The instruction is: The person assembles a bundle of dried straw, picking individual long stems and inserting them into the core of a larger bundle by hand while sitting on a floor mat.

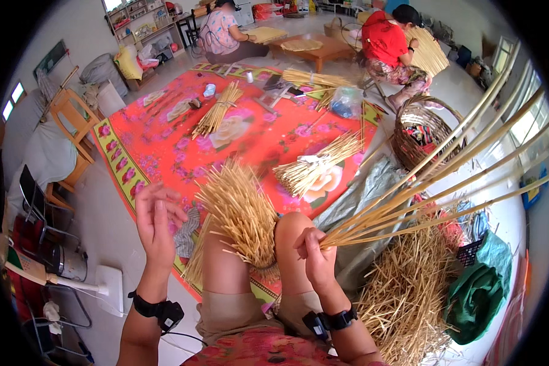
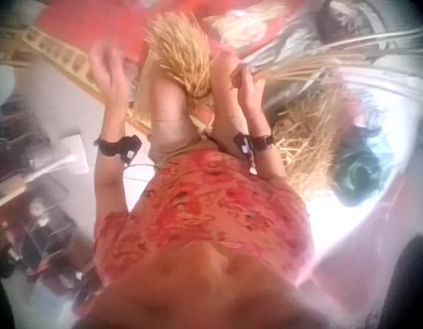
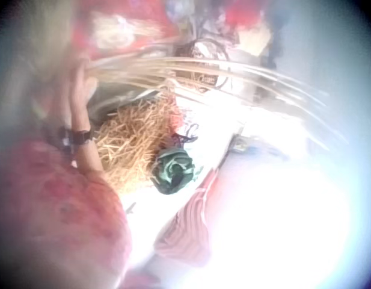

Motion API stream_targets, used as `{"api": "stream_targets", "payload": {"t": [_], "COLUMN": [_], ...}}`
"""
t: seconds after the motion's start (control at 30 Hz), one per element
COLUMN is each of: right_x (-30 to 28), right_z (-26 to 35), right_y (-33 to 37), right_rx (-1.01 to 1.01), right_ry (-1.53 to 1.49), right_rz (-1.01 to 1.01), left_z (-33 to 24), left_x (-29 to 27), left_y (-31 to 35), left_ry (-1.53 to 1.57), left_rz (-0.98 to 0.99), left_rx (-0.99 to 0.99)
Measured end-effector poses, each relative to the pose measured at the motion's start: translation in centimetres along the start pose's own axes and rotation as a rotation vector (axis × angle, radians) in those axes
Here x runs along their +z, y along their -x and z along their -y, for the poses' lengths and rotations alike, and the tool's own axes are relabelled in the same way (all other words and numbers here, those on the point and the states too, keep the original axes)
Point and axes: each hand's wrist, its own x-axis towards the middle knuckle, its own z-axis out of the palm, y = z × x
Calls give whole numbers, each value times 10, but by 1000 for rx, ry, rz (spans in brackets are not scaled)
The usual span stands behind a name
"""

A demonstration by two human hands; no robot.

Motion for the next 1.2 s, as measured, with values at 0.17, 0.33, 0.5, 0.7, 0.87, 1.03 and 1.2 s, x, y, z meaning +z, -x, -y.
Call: {"api": "stream_targets", "payload": {"t": [0.17,0.33,0.5,0.7,0.87,1.03,1.2], "right_x": [1,-4,4,6,41,18,20], "right_z": [-22,-46,-42,-42,-29,-48,-56], "right_y": [-9,-4,-8,1,11,11,11], "right_rx": [-26,166,181,429,469,626,558], "right_ry": [145,166,97,-323,-194,-534,-451], "right_rz": [-67,-74,-93,-134,-32,131,202], "left_z": [29,45,53,47,52,37,42], "left_x": [-15,-13,-4,8,9,6,8], "left_y": [23,43,56,54,38,-9,-43], "left_ry": [-2,70,109,117,-62,-123,-169], "left_rz": [-54,-90,-70,-16,4,-36,44], "left_rx": [-114,-160,-214,-169,-46,-58,-89]}}
